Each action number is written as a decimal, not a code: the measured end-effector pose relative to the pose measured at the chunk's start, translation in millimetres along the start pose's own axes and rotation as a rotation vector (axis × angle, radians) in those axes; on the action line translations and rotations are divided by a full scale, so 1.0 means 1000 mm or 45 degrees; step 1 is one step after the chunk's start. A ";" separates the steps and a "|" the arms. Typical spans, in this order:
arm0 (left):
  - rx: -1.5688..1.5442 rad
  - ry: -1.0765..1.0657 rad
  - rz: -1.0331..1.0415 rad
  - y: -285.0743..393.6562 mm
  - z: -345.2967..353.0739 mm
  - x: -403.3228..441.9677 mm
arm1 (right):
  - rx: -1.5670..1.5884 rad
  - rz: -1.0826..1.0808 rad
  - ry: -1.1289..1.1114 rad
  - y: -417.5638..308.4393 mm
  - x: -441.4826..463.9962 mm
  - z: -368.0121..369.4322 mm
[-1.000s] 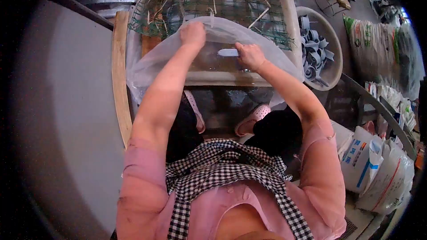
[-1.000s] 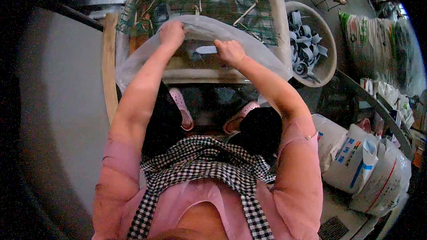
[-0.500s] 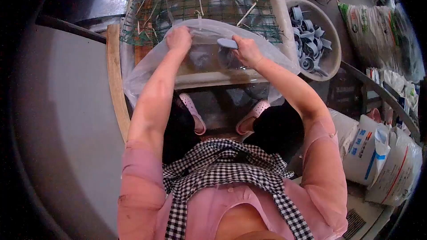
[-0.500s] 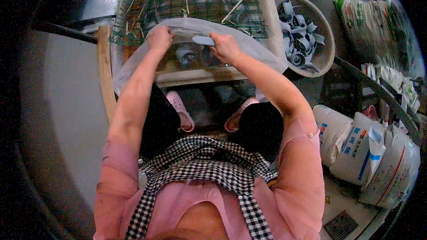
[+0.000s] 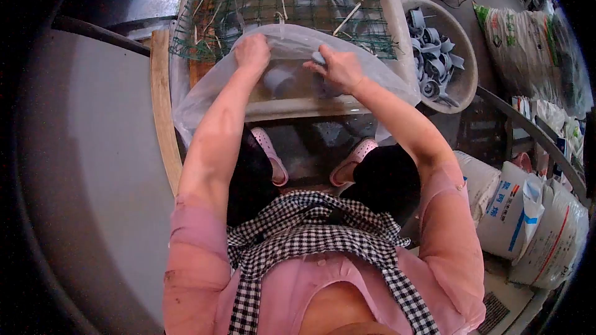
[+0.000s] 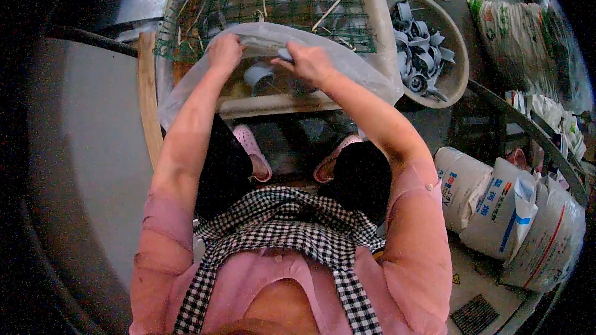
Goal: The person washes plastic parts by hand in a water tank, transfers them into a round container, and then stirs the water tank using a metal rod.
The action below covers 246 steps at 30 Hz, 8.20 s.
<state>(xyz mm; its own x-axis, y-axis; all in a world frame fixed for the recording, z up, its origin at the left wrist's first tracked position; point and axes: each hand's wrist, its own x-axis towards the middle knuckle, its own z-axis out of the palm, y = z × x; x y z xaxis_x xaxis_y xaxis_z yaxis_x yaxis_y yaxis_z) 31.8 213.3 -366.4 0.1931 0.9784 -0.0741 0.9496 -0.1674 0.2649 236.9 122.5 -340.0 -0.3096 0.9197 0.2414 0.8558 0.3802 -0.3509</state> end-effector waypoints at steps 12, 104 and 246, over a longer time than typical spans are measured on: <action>-0.005 0.033 0.026 -0.004 0.004 0.003 | -0.039 0.023 0.287 0.019 0.002 0.015; -0.138 0.071 0.130 0.003 -0.023 -0.018 | -0.106 1.213 -0.788 0.139 -0.065 0.122; -0.047 0.047 0.100 -0.002 -0.001 -0.008 | 2.147 1.381 0.107 0.014 -0.002 -0.008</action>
<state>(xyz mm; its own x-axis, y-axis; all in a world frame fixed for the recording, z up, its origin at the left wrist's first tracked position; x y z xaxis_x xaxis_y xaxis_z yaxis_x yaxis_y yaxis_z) 28.3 206.4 -365.6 0.2570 0.9663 -0.0166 0.9219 -0.2399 0.3041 252.8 124.9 -338.1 0.0297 0.8000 -0.5993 -0.5522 -0.4866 -0.6769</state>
